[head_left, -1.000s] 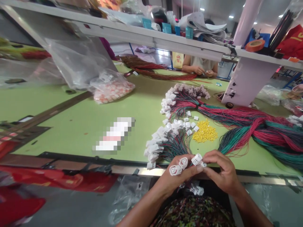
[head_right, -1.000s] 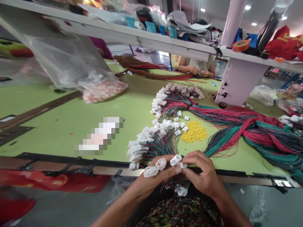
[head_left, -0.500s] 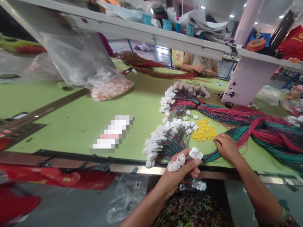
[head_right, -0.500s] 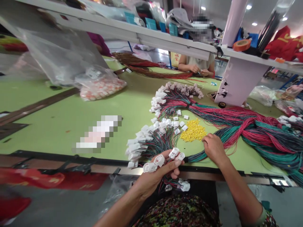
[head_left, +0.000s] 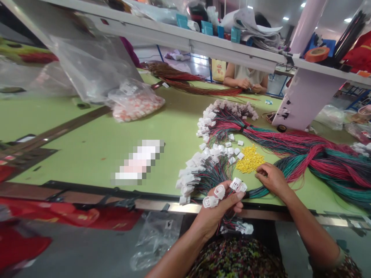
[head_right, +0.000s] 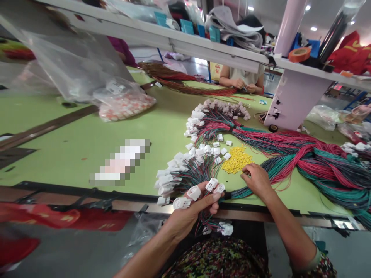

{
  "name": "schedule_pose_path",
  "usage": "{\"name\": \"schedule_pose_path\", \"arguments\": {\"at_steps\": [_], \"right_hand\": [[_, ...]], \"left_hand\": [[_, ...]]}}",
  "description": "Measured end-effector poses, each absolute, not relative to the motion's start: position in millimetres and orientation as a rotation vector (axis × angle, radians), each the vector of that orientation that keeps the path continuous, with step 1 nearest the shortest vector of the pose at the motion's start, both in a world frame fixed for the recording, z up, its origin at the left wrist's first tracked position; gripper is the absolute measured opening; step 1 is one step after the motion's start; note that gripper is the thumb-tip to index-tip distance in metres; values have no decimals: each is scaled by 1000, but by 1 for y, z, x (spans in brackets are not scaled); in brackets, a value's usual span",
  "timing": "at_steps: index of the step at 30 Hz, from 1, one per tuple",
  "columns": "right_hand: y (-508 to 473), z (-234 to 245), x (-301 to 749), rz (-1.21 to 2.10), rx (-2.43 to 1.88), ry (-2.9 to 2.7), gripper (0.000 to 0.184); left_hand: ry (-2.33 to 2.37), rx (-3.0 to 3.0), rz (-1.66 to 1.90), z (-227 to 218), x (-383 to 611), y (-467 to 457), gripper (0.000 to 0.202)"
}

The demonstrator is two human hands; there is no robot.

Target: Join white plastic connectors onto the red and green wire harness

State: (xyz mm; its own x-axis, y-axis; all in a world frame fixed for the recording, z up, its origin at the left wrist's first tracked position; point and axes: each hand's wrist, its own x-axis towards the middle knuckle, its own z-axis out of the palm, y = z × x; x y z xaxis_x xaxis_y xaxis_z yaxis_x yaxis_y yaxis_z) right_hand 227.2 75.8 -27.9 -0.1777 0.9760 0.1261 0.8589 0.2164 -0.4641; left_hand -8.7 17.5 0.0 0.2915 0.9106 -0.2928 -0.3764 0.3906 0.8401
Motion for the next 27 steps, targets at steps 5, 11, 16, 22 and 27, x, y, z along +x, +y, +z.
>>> {"name": "schedule_pose_path", "arguments": {"at_steps": [5,11,16,22,27], "right_hand": [[78,-32,223,387,-1692,-2094,10],[75,-34,228,475,-1602,-2105,15],[73,-35,228,485,-1600,-2059,9],[74,-33,223,495,-1554,-2004,12],[50,-10,202,558,-1404,-1919,11]], "left_hand": [[878,746,964,-1,-8,18,31],[882,743,975,-3,-8,17,27],[896,725,985,-1,-8,16,28],[934,682,991,-2,-7,16,33],[945,669,1054,-5,-6,14,33]]}}
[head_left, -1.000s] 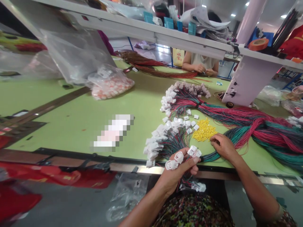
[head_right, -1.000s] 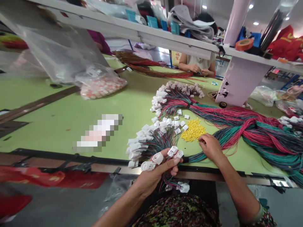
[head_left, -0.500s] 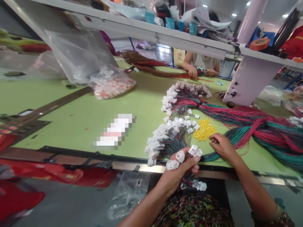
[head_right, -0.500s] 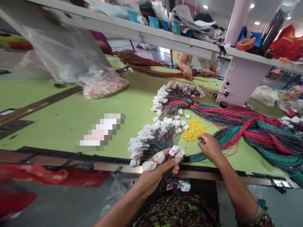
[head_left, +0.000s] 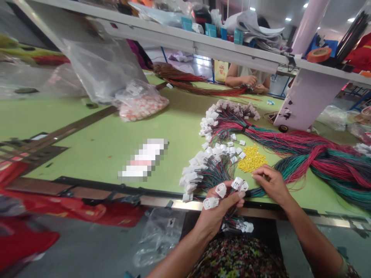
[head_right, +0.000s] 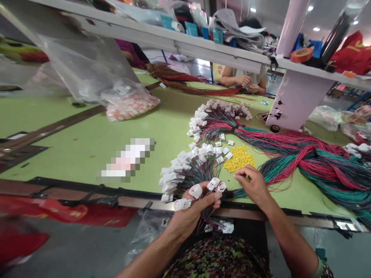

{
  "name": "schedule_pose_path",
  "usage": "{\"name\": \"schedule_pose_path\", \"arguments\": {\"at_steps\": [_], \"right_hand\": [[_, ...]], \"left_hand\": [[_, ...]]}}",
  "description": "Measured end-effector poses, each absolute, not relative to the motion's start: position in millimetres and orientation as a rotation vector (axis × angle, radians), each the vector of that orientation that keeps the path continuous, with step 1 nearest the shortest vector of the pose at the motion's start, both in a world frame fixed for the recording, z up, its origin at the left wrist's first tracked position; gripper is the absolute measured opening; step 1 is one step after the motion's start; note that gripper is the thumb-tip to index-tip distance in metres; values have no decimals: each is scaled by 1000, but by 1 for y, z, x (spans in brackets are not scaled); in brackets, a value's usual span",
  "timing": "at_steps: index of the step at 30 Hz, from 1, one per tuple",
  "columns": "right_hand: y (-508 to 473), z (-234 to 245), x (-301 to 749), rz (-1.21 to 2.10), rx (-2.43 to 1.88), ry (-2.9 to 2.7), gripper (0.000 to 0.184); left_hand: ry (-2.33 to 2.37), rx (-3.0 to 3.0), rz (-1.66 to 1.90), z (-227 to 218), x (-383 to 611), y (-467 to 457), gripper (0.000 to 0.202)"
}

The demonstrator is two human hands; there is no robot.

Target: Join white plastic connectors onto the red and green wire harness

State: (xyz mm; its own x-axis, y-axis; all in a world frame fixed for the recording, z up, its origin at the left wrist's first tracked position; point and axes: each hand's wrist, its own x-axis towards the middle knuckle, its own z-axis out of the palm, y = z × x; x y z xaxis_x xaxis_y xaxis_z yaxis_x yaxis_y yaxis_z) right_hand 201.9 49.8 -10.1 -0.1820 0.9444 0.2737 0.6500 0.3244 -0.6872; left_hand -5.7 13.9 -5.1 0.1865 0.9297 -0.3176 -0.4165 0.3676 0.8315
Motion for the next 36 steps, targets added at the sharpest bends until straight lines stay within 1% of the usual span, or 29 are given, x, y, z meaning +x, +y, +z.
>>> {"name": "schedule_pose_path", "arguments": {"at_steps": [3,7,9,12,20,23,36], "right_hand": [[24,13,183,671,-1169,-1746,10],[0,28,166,573,-1082,-1780,12],[-4,28,163,466,-1095,-1813,14],[-6,25,164,353,-1100,-1872,17],[-8,27,166,274,-1092,-1979,18],[-8,25,167,274,-1110,-1988,19],[-6,24,167,372,-1075,-1941,15]], "left_hand": [[931,708,1111,-7,-6,13,29],[938,746,1130,-12,-7,10,32],[939,766,1134,-13,-6,9,32],[945,795,1154,-13,-6,8,25],[893,882,1208,-13,-5,9,17],[886,900,1219,-11,-5,9,13],[820,916,1233,-17,-6,9,13]]}}
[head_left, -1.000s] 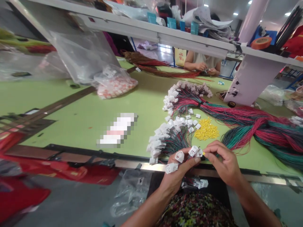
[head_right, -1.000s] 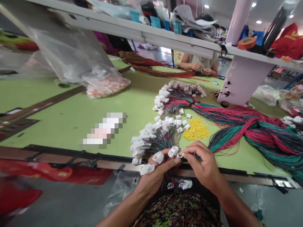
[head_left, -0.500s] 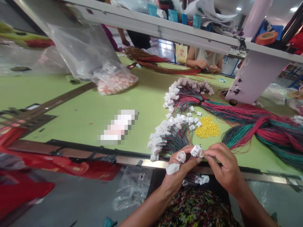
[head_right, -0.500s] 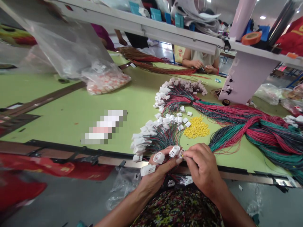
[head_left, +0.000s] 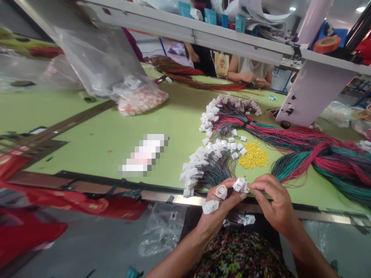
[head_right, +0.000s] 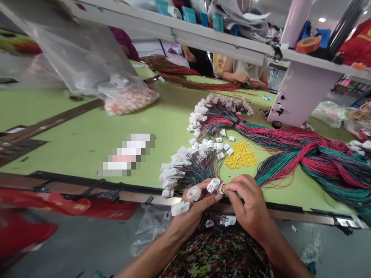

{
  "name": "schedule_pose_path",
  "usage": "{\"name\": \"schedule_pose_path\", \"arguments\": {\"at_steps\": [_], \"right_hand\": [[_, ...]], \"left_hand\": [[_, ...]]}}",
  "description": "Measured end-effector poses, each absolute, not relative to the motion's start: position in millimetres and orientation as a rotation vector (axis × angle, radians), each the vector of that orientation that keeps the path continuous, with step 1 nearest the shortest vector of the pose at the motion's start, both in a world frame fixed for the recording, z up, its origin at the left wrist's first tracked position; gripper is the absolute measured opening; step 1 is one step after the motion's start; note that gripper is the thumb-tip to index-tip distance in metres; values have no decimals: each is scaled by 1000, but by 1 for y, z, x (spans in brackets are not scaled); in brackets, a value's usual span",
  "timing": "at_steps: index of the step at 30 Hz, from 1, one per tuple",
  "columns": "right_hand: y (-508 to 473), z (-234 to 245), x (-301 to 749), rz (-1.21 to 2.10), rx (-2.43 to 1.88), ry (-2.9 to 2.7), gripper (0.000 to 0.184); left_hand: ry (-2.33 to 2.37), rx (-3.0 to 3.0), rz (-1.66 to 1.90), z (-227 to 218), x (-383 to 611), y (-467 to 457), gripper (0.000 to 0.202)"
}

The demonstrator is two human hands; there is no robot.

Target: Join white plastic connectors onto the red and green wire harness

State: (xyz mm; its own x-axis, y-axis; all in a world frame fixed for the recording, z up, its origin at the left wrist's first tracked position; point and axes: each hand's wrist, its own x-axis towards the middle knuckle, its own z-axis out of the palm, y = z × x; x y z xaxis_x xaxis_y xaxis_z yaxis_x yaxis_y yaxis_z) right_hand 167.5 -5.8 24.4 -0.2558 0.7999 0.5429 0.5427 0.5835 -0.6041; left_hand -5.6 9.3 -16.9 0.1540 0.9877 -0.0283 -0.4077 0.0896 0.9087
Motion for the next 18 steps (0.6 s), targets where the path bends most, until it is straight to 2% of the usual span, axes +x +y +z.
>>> {"name": "schedule_pose_path", "arguments": {"at_steps": [10,15,18], "right_hand": [[-5,23,164,559,-1100,-1773,12],[-2,16,162,906,-1159,-1521,7],[1,9,163,1203,-1146,-1290,17]], "left_hand": [[824,976,1243,-19,-6,8,11],[826,972,1222,-17,-6,8,10],[816,984,1220,-19,-6,8,11]]}}
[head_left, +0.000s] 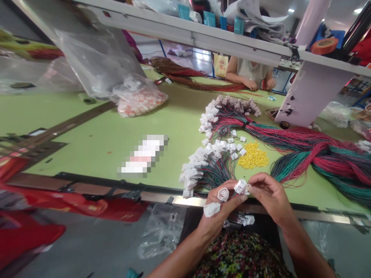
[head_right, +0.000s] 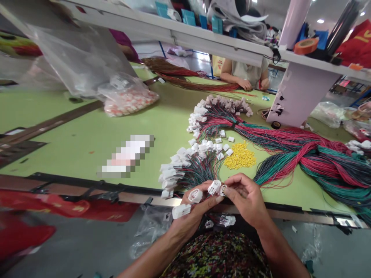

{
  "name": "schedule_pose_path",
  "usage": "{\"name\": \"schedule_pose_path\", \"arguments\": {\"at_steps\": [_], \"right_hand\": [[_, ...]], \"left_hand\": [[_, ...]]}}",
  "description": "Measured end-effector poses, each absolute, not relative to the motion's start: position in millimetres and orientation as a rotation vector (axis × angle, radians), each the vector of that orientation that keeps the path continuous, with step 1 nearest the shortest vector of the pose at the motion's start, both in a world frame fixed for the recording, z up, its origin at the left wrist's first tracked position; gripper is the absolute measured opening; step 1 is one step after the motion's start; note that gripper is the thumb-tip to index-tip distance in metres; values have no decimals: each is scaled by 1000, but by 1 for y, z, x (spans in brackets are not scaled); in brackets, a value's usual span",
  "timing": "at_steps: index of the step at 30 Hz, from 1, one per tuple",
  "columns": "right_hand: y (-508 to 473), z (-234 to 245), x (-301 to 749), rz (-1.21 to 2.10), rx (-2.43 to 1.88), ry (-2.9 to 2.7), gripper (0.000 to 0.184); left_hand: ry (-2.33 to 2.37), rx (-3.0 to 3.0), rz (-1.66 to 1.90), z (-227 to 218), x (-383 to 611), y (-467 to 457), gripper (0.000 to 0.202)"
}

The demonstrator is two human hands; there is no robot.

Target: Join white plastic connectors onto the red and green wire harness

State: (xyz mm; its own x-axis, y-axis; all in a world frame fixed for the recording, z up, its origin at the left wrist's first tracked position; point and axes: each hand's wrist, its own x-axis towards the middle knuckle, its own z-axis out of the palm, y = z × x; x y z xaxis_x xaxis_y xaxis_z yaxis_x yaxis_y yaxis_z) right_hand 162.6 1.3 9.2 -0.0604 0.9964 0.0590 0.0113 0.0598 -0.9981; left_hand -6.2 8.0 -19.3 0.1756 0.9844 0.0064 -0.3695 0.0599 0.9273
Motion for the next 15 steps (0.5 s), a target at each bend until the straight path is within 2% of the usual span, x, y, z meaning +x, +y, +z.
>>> {"name": "schedule_pose_path", "arguments": {"at_steps": [3,5,10,15], "right_hand": [[5,5,163,1364,-1102,-1148,24],[5,4,163,1358,-1082,-1125,22],[3,5,162,1274,-1031,-1305,19],[-5,3,177,1011,-1160,-1525,14]], "left_hand": [[819,1002,1209,-20,-7,9,12],[830,987,1202,-19,-7,10,12],[894,971,1169,-12,-5,12,15],[915,974,1141,-9,-8,12,22]]}}
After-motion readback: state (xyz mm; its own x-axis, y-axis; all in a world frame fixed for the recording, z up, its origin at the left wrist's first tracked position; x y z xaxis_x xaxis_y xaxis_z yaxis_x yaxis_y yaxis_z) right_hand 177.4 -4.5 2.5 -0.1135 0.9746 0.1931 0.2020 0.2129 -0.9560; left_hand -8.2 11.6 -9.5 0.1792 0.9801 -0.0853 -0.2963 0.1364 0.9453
